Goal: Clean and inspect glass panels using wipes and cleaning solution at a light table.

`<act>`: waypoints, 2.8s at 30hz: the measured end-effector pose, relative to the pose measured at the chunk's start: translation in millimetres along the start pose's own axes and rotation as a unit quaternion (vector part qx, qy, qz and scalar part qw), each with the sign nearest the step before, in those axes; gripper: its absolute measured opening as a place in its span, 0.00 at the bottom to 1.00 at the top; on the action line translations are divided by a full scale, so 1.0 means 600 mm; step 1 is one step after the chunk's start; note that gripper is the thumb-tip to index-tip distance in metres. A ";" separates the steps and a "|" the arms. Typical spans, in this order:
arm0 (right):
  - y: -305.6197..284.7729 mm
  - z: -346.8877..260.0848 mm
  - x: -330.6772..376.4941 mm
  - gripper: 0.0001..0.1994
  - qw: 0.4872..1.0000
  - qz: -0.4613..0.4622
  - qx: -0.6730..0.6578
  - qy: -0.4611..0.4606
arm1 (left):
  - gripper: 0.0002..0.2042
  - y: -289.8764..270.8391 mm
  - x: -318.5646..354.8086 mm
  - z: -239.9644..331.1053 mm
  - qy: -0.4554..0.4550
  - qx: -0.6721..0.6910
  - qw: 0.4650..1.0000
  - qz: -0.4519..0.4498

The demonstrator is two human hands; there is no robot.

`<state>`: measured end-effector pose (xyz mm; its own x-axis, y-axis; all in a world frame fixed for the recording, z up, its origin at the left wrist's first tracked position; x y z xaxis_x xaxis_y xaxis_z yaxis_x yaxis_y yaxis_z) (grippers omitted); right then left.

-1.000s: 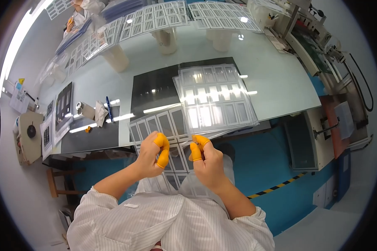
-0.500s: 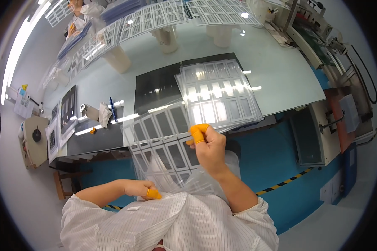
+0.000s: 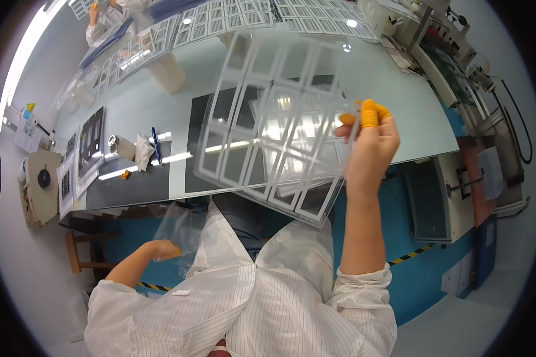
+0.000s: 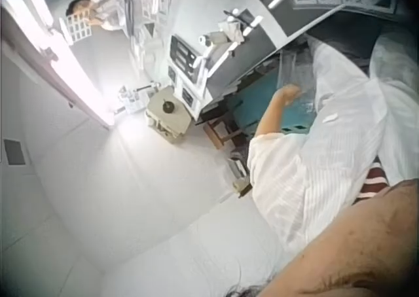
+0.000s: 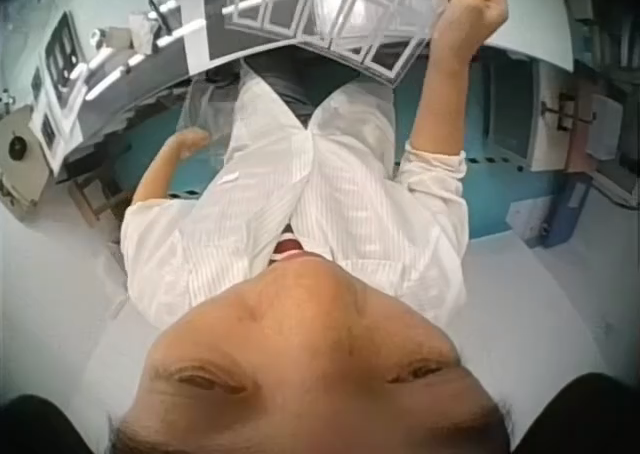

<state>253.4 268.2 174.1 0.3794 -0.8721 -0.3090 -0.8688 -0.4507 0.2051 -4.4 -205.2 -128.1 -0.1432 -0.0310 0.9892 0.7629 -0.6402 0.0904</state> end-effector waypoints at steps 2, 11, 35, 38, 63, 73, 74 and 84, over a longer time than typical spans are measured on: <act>-0.016 0.000 -0.023 0.09 0.999 -0.001 -0.044 0.014 | 0.13 0.088 -0.159 -0.249 -0.135 0.377 0.915 -0.041; 0.005 0.015 -0.018 0.11 0.990 0.004 -0.110 0.092 | 0.19 0.247 -0.240 -0.079 -0.154 0.026 0.981 0.115; -0.001 0.017 0.017 0.12 0.987 -0.095 -0.096 0.084 | 0.13 -0.116 0.398 0.366 0.727 0.321 0.541 0.276; -0.004 0.009 0.022 0.11 0.990 -0.067 -0.093 0.083 | 0.13 -0.117 0.394 0.393 0.733 0.377 0.483 0.293; 0.237 -0.213 0.074 0.12 0.703 -0.172 0.561 -0.402 | 0.15 -0.044 0.502 0.537 0.538 -0.089 0.275 0.792; 0.175 -0.224 0.096 0.07 0.685 -0.204 0.531 -0.456 | 0.12 -0.095 0.594 0.472 0.568 0.007 0.292 0.769; 0.173 -0.226 0.099 0.07 0.700 -0.221 0.513 -0.445 | 0.12 -0.101 0.612 0.466 0.566 0.011 0.290 0.771; 0.172 -0.219 0.121 0.08 0.686 -0.263 0.483 -0.476 | 0.11 -0.106 0.702 0.470 0.464 -0.145 0.205 0.849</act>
<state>232.8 133.3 294.7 0.7412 0.0888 -0.6654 -0.6712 0.0830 -0.7366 64.6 39.1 315.4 0.0134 -0.4452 -0.8953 0.1585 0.8850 -0.4377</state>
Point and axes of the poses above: each hand's wrist, its own x-axis away from the middle knuckle, its own y-axis out of the palm, z = x × y, the point moved 4 cm from there along -x, towards the middle knuckle, and after that the axes turned 14 degrees about -z, right-handed, at the moved point
